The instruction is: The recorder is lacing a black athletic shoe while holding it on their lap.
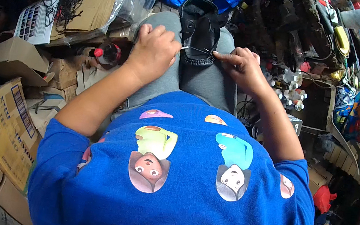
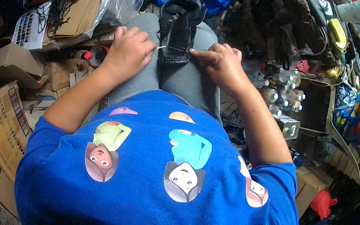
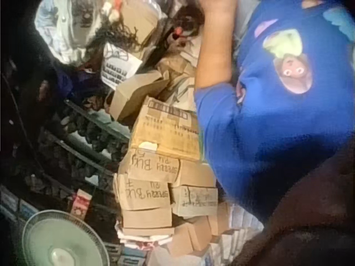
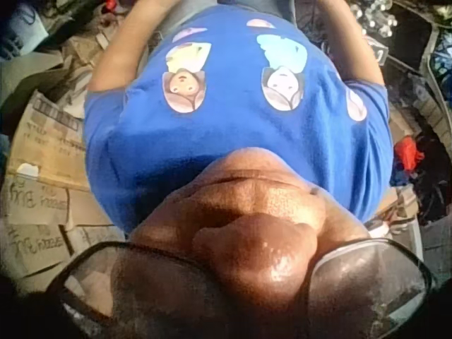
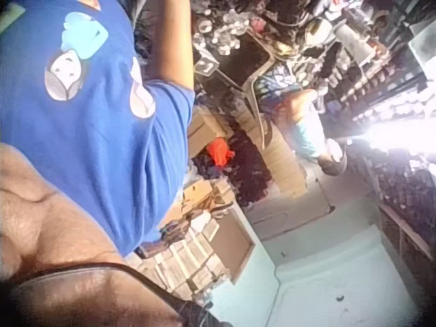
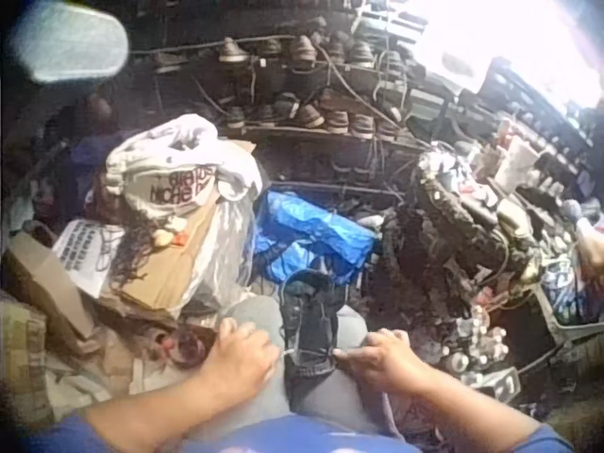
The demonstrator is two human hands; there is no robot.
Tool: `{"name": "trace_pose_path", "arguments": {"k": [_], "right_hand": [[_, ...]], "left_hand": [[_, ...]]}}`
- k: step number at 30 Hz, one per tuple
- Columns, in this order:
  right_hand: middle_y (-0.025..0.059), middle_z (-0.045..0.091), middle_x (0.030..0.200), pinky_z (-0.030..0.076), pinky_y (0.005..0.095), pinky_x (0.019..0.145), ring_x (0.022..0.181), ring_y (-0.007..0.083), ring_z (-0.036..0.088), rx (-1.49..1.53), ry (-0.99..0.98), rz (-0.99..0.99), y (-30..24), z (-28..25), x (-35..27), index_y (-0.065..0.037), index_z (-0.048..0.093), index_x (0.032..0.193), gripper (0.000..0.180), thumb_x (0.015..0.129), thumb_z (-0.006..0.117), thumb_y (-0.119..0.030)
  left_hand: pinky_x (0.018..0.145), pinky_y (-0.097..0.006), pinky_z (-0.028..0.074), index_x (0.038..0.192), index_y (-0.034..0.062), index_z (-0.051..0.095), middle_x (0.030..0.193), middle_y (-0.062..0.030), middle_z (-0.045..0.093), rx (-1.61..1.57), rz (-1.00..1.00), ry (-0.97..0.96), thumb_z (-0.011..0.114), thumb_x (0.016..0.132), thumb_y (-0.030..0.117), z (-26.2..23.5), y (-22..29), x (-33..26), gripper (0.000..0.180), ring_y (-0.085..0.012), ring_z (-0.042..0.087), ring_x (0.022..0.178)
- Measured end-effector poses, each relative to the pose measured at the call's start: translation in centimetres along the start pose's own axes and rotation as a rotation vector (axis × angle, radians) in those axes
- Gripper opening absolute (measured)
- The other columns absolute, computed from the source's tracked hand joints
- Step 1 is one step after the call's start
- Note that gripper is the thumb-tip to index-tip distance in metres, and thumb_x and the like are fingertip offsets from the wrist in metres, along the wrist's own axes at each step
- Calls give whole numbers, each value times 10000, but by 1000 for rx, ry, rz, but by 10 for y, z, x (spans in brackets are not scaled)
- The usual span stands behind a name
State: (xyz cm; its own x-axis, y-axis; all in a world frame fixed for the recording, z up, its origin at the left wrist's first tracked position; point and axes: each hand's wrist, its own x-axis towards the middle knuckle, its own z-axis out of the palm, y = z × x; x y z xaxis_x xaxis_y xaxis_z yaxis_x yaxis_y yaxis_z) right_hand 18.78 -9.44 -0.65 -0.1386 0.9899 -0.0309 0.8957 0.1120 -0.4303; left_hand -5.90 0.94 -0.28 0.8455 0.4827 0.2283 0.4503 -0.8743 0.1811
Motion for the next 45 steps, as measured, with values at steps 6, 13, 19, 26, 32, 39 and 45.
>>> {"name": "trace_pose_path", "arguments": {"k": [6,13,19,26,32,39,45], "right_hand": [[40,563,837,420,296,833,876,190,520,396,-157,60,33,-3,25,-214,725,1010,320,771,609,-35],[34,573,855,412,298,843,887,180,514,549,-250,28,37,-3,35,-128,722,987,215,816,616,-54],[8,558,841,396,271,845,885,149,498,582,-271,38,37,-4,36,-96,716,989,224,813,603,-15],[37,590,832,413,295,847,880,178,519,579,-256,-15,43,-2,35,-141,719,1009,219,825,617,-77],[30,582,821,411,288,842,859,170,509,636,-270,14,42,0,34,-141,718,1025,257,805,620,-53],[-4,544,839,394,270,844,872,138,471,627,-319,19,37,-3,36,-121,721,1019,281,775,636,-11],[10,571,825,400,267,858,871,142,505,393,-167,10,29,1,20,-145,709,1053,302,781,649,-28]], "left_hand": [[822,-376,291,895,281,710,807,42,548,-384,-19,116,693,733,176,33,-9,23,194,-166,513,879],[826,-383,278,867,293,723,801,46,546,-320,-42,57,701,723,147,36,-12,23,206,-165,507,893],[839,-387,272,869,292,725,796,46,546,-324,-41,48,706,714,130,38,-14,21,225,-169,507,898],[849,-396,275,871,291,724,795,42,552,-321,-46,25,693,726,128,38,-14,22,220,-171,505,906],[852,-398,279,867,274,723,804,40,563,-348,-67,-5,675,739,147,39,-11,24,186,-178,503,916],[834,-381,314,846,250,715,821,30,569,-384,113,-37,673,714,133,40,-21,49,182,-195,503,909],[838,-403,324,877,250,724,814,18,603,-388,-5,15,691,746,192,40,-5,18,147,-197,523,924]]}}
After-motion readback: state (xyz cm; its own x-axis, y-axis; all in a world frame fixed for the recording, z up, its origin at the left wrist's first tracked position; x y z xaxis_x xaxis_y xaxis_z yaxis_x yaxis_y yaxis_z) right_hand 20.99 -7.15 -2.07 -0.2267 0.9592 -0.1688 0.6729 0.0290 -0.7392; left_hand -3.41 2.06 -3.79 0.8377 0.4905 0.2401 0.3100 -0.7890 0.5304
